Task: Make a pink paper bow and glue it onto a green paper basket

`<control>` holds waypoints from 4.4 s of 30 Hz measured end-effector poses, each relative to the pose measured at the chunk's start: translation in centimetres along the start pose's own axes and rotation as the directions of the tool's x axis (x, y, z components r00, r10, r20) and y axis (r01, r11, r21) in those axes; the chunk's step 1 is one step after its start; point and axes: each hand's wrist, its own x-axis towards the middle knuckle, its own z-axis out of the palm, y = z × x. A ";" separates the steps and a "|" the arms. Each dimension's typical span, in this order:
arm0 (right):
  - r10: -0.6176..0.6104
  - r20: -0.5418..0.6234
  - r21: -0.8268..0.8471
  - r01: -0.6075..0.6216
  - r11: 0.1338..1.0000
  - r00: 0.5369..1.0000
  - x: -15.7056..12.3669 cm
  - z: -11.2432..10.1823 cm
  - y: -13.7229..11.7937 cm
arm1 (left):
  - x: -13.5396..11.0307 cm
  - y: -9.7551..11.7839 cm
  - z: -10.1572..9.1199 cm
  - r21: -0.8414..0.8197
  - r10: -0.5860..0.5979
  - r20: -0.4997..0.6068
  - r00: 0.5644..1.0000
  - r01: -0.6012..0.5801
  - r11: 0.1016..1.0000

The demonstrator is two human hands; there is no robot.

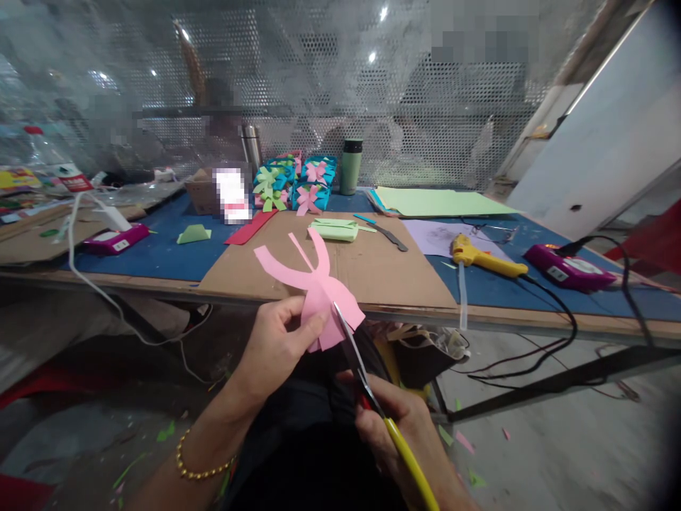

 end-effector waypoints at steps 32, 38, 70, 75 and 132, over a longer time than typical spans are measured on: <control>0.013 -0.312 0.390 0.115 0.914 0.950 -0.1 0.0 1.1 | -0.3 -0.8 -0.2 -0.310 -0.028 0.066 0.997 0.047 0.950; 0.013 -0.403 0.580 0.244 0.777 0.915 2.0 1.3 -0.2 | -1.4 -1.0 1.1 -0.291 -0.060 0.219 0.974 0.123 0.949; -0.188 -0.278 -0.123 0.159 0.980 0.942 -0.8 -3.0 0.3 | -0.4 -0.9 0.0 -0.384 -0.160 0.219 0.962 0.236 0.893; -0.144 0.106 -0.202 0.164 0.966 0.984 -3.5 -5.3 2.4 | 0.0 -1.2 -1.8 -0.298 -0.127 0.211 0.969 0.187 0.936; 0.044 0.247 -0.222 0.012 0.975 0.968 -1.3 -5.0 0.4 | -0.1 -1.0 -2.8 -0.156 -0.135 0.322 0.937 0.193 0.969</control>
